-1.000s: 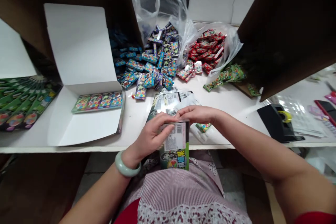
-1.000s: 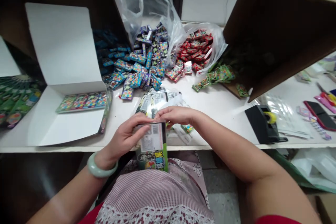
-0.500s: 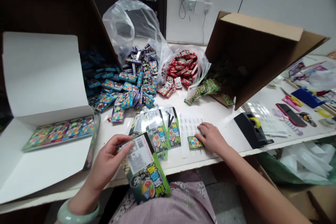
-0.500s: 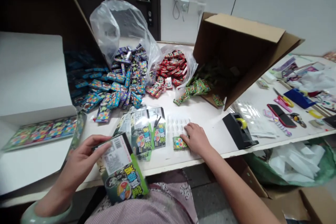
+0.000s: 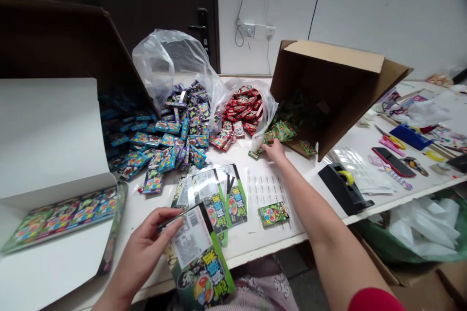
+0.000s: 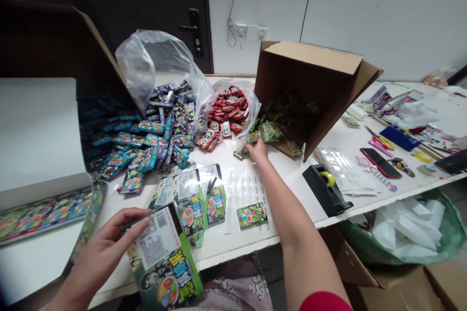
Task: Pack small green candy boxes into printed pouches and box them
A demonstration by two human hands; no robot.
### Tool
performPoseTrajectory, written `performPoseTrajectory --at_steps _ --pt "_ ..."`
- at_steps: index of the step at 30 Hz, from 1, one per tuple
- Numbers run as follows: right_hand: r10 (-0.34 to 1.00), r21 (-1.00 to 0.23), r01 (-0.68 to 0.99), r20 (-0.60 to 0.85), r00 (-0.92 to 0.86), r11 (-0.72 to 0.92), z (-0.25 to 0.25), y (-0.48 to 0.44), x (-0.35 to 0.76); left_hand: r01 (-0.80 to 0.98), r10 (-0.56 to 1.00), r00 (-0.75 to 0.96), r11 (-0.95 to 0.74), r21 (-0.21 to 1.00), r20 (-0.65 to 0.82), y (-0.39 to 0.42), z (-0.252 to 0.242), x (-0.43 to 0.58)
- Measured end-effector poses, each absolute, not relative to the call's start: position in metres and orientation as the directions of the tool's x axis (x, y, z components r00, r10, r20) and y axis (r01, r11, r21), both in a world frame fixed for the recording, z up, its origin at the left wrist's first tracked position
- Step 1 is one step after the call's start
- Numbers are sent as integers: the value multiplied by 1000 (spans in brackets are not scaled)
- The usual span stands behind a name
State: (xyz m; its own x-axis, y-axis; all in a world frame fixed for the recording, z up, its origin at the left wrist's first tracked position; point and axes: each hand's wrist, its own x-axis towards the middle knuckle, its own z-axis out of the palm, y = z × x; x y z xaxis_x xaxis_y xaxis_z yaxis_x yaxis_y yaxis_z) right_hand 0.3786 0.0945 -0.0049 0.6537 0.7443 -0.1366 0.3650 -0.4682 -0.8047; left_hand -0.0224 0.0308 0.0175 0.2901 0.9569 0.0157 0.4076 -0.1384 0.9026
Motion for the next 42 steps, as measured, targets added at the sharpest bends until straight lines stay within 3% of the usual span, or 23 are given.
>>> performPoseTrajectory --at_steps 9,13,17,20,23,24,26,29,31,33,35,39,42 --pt "850 -956 -5 -264 455 -294 -6 16 357 270 973 216 16 963 -77 36 8 -33" --pt "920 -972 -91 -236 312 -218 -1 -10 328 11 994 73 83 996 -84 48 4 -34" --pt "957 -984 39 -157 243 -171 -4 -7 300 -286 977 -120 137 948 -177 57 -2 -36" --pt "966 -913 405 71 249 -38 -10 2 282 -349 950 -152 205 914 -271 55 -13 -39" --pt "961 -530 845 261 88 67 -16 7 264 -200 950 -117 262 944 -288 47 -28 -47" --pt "967 -410 909 254 27 82 -18 7 260 -91 960 -95 255 963 -263 43 -32 -50" --pt "980 -301 948 194 -45 103 -21 5 256 196 989 -53 147 970 -139 35 -36 -57" --pt "985 -330 931 122 -122 156 -18 6 266 585 983 97 -183 790 156 25 -29 -63" --pt "981 -347 918 93 -169 191 -11 14 281 656 914 315 -404 638 255 27 -19 -61" --pt "973 -344 911 44 -228 229 -4 31 295 613 798 570 -572 545 196 35 -9 -54" --pt "939 -353 890 -72 -335 290 0 51 301 572 668 744 -659 489 31 48 -4 -43" --pt "840 -428 830 -242 -485 357 -1 78 295 587 560 805 -699 409 -198 67 -4 -25" --pt "842 -487 778 -145 -520 397 4 71 293 570 569 812 -723 390 -131 68 -5 -26"
